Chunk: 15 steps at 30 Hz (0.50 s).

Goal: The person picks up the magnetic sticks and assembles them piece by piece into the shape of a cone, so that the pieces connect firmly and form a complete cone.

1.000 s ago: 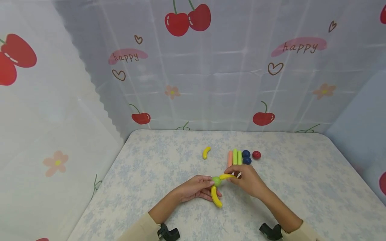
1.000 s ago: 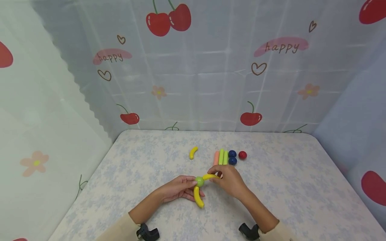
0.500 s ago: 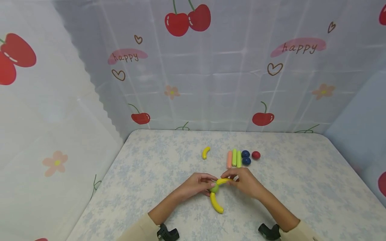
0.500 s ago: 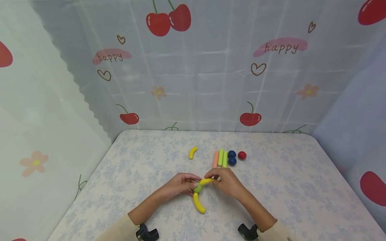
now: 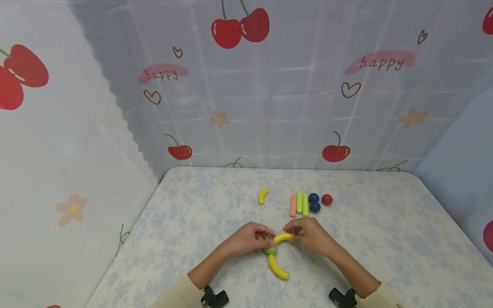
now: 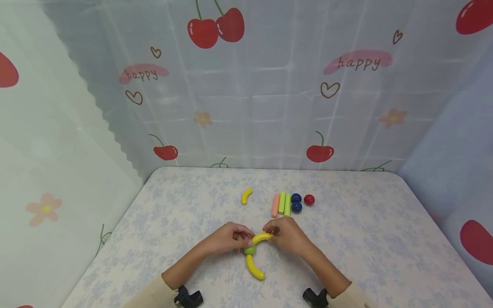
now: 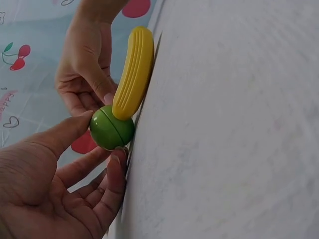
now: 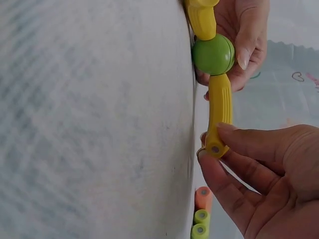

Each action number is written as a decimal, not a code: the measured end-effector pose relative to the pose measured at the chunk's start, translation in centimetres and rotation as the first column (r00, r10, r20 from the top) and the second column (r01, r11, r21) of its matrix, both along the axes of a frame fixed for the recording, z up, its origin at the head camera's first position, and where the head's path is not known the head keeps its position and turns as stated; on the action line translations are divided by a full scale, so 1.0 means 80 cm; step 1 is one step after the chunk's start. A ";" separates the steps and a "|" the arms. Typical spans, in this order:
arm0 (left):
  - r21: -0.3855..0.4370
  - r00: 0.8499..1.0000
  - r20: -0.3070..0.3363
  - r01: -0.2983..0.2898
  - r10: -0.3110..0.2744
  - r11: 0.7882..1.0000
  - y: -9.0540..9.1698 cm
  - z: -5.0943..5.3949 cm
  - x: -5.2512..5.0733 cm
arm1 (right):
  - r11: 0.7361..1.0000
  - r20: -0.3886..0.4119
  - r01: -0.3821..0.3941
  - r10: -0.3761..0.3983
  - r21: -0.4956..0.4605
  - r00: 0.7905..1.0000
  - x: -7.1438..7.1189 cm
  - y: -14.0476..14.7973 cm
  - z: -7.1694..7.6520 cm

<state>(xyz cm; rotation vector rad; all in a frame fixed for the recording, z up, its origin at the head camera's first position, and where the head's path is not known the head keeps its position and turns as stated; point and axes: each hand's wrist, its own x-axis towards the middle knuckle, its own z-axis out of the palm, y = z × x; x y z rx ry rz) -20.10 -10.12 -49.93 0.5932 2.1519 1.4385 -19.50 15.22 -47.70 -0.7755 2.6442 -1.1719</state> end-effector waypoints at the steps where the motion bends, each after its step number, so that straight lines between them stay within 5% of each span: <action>1: -0.007 1.000 -0.006 0.003 -0.003 1.000 0.001 0.000 0.001 | 1.000 -0.005 0.005 -0.005 0.007 1.000 0.001 0.000 0.000; 15: -0.045 0.996 -0.071 -0.061 0.057 0.997 0.005 -0.006 0.001 | 0.998 0.052 -0.017 0.020 -0.066 0.998 0.003 -0.004 -0.004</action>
